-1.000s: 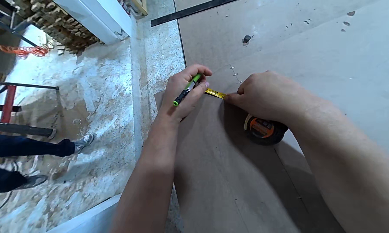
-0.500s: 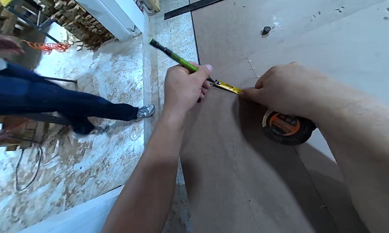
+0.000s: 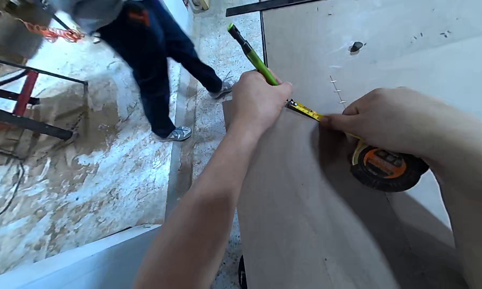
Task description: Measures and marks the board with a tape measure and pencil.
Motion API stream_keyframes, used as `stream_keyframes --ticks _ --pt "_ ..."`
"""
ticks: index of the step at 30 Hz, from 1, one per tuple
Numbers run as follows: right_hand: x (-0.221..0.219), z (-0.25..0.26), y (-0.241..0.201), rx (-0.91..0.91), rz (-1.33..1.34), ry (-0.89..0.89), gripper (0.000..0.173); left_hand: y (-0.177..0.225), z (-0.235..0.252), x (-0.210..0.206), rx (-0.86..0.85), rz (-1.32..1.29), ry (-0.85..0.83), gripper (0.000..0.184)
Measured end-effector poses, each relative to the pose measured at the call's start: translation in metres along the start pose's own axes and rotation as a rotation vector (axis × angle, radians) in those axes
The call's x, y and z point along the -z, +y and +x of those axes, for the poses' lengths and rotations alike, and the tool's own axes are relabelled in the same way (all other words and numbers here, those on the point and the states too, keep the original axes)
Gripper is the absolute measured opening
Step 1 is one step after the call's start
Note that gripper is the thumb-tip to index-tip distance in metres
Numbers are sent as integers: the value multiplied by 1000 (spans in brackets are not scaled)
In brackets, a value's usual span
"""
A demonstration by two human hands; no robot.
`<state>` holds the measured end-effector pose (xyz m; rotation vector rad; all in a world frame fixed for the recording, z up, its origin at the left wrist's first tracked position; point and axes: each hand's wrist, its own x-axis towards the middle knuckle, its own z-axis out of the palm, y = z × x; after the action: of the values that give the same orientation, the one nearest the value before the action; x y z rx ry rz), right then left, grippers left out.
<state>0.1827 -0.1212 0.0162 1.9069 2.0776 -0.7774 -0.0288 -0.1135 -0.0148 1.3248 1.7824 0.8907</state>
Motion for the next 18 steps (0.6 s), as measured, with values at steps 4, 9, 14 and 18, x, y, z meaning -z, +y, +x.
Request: stream_keyframes --ticks 4,9,14,18 --pt "0 1 -1 -4 -10 2 62 -1 -1 2 -11 4 -3 14" --pt "-1 1 6 -2 36 8 60 -7 0 4 -3 -205 22 12" --pt "-5 1 7 -12 49 25 59 -7 -1 7 10 -168 -31 16" --pt "-6 0 5 8 32 54 58 -6 -2 8 4 -85 -56 15"
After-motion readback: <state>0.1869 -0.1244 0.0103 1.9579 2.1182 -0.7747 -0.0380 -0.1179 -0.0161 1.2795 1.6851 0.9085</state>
